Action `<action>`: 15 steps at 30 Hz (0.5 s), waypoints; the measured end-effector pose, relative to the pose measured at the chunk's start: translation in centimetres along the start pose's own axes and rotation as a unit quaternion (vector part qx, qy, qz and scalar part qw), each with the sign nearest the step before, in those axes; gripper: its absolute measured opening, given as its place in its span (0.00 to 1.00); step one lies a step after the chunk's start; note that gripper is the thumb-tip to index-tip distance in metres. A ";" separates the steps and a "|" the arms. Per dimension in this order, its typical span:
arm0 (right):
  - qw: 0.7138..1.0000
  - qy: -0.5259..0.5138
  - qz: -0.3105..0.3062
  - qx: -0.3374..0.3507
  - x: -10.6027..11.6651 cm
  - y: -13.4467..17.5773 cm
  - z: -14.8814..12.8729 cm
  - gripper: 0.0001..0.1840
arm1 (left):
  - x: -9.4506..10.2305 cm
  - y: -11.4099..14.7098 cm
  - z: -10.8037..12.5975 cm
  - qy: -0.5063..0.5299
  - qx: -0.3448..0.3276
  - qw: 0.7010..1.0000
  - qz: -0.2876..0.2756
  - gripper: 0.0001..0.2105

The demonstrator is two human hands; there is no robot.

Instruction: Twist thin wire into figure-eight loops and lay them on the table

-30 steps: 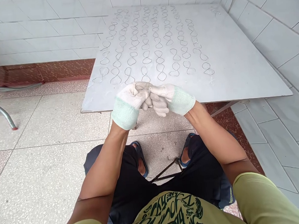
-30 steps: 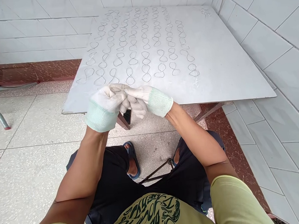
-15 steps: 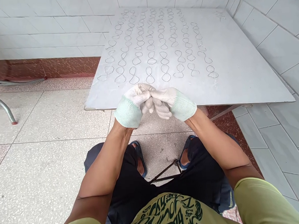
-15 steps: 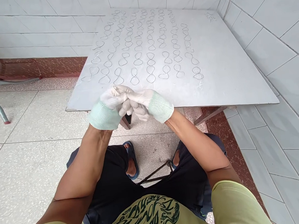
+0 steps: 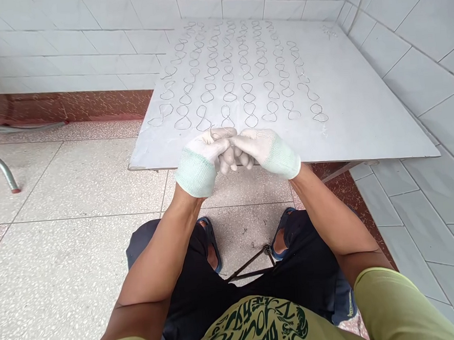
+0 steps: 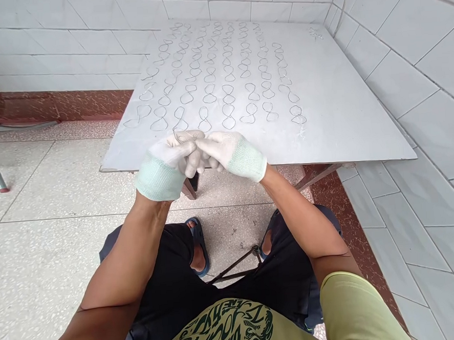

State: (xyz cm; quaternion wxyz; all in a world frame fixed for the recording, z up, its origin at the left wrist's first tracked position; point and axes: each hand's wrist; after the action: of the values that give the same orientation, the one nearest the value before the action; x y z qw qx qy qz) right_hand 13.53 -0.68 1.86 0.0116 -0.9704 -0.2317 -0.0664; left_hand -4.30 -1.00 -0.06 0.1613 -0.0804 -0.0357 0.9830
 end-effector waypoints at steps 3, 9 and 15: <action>0.996 0.084 0.015 0.019 -0.1 0.2 -0.1 0.22 | 0.1 -0.1 -0.2 0.002 0.000 0.999 0.036 0.15; 0.960 0.250 0.107 0.064 0.0 -0.2 0.7 0.18 | 1.5 0.5 -0.1 -0.085 -0.007 0.990 0.113 0.14; 0.945 0.295 0.065 0.125 0.7 0.2 0.7 0.19 | 2.7 0.0 0.4 -0.113 0.001 0.987 0.114 0.26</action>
State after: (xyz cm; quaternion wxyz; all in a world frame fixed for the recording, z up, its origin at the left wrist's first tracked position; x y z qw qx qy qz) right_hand 14.35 -0.47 1.27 0.2047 -0.9113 -0.1610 -0.3191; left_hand -6.95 -0.18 -0.05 0.0431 0.0275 -0.0428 0.9978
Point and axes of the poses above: each hand's wrist, its own y-axis away from the middle knuckle, its own x-axis out of the back of the hand, z = x × y
